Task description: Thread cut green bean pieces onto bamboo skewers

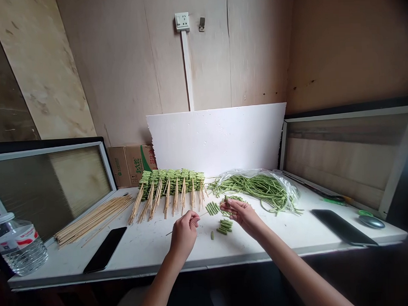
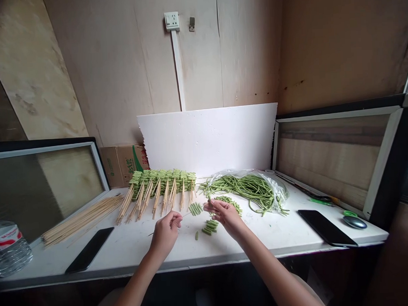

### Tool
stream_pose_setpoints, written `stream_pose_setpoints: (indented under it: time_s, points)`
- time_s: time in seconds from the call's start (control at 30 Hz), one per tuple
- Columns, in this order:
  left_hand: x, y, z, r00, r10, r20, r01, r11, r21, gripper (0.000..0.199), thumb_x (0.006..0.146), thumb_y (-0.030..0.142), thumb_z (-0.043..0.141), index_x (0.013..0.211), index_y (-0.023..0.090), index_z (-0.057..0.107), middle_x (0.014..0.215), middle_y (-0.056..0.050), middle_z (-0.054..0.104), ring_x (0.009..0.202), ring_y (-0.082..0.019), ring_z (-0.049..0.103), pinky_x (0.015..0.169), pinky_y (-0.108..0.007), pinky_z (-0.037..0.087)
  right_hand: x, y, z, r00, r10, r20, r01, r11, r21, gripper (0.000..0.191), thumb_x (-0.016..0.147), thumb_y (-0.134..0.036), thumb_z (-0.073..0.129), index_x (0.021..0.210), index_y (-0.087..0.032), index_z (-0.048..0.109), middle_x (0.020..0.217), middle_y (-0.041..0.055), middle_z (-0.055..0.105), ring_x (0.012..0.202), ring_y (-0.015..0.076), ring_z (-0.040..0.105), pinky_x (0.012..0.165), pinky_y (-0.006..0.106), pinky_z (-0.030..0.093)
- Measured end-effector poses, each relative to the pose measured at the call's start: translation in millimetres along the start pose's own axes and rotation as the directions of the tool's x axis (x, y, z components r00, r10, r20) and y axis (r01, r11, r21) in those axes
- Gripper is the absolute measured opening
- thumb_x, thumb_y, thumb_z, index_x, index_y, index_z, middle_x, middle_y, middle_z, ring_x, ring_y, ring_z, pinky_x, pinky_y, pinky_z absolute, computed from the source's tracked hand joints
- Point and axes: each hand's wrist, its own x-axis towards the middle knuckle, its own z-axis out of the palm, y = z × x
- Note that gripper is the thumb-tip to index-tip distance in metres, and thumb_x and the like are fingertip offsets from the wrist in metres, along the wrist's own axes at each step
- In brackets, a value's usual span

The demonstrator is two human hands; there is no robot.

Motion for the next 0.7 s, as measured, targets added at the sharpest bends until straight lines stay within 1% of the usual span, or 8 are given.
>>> stream_pose_setpoints:
  time_s: [0.13,0.3,0.5,0.7]
  points:
    - [-0.3,0.6,-0.7,1.0,0.001,-0.001,-0.001,1.0,0.001,0.024,0.1,0.029,0.045,0.088,0.022,0.064,0.072,-0.003,0.069,0.068,-0.02,0.066,0.064,-0.027,0.046,-3.2,-2.0,3.0,1.0,-0.017,0.001,0.017,1.0,-0.011,0.039,0.081,-0.053,0.081,0.099,-0.02,0.081,0.108,0.0122,0.079,0.104,0.0266,0.073,0.064,0.026,0.054]
    - [-0.5,-0.5,-0.1,1.0,0.012,-0.006,-0.011,1.0,0.009,0.024,0.1,0.029,0.045,0.088,0.022,0.065,0.071,-0.003,0.069,0.067,-0.02,0.066,0.063,-0.027,0.046,-1.8,0.3,2.0,1.0,-0.016,-0.001,0.016,1.0,0.005,0.039,0.081,-0.053,0.081,0.1,-0.019,0.081,0.107,0.0123,0.079,0.106,0.0276,0.073,0.063,0.026,0.055]
    - [-1.3,-2.4,1.1,1.0,-0.001,0.004,0.001,1.0,0.003,0.022,0.099,0.027,0.046,0.087,0.022,0.064,0.071,-0.002,0.069,0.067,-0.019,0.066,0.064,-0.026,0.045,0.0,3.1,0.4,1.0,-0.004,0.009,0.003,0.999,0.033,0.038,0.08,-0.051,0.083,0.1,-0.019,0.081,0.108,0.0125,0.079,0.107,0.0275,0.073,0.066,0.026,0.056]
    - [-0.5,-1.5,1.1,1.0,-0.013,0.006,0.013,1.0,-0.003,0.02,0.097,0.023,0.048,0.086,0.022,0.064,0.07,-0.001,0.069,0.067,-0.019,0.066,0.065,-0.026,0.045,1.0,4.1,-0.5,1.0,-0.01,0.008,0.01,1.0,0.013,0.038,0.078,-0.053,0.084,0.096,-0.02,0.082,0.107,0.0121,0.08,0.108,0.0283,0.073,0.07,0.028,0.055]
